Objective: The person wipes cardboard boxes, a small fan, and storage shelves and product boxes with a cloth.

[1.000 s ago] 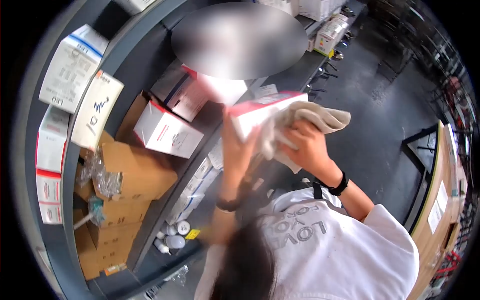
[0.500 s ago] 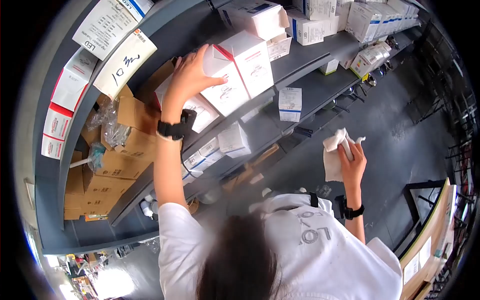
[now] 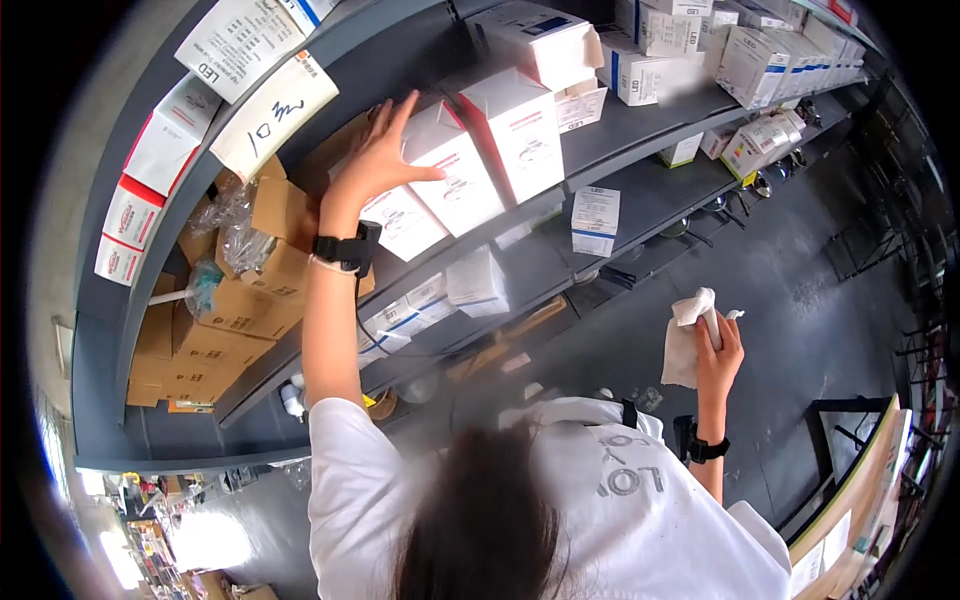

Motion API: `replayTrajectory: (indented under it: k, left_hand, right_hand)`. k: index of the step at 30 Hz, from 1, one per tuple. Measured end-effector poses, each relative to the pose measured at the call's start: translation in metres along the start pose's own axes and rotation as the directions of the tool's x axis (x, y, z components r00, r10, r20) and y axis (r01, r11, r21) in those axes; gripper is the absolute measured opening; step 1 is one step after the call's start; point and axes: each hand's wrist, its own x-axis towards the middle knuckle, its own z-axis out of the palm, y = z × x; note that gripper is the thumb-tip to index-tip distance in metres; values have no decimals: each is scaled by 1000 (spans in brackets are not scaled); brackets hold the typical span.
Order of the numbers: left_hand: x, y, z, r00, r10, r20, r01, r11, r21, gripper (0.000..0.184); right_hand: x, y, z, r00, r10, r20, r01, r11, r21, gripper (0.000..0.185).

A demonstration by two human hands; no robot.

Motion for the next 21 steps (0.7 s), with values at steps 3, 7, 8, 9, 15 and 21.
replayTrajectory:
  k: [3,7,8,9,15,21]
  left_hand:
    - [-10,-53,-7,998,66,-3,-66,992,-112,126]
    - [-25,-87,0,981,-49,187,71,991,-109,127]
    - [-30,-76,-7,978,-63,201,83,992,-94,127]
    - [-38,-65,-13,981,-108,164,121,990,-76,123]
    - [-133,19,-71,933,-359,-34,360,932,32,109]
    - [-227,37,-7,863,-447,234,429,407,-807,91]
  right_hand:
    - [1,7,8,999,-35,-25,36,998,44,29]
    - [2,12,15,997,34,72,-39,997,63,30]
    - [3,11,18,994,29,108,-36,997,67,30]
    - [3,8,21,990,24,141,-34,997,70,31]
    - [4,-13,37,974,-13,228,-12,994,111,30]
    - [-4,-76,62,964,-210,161,130,906,403,32]
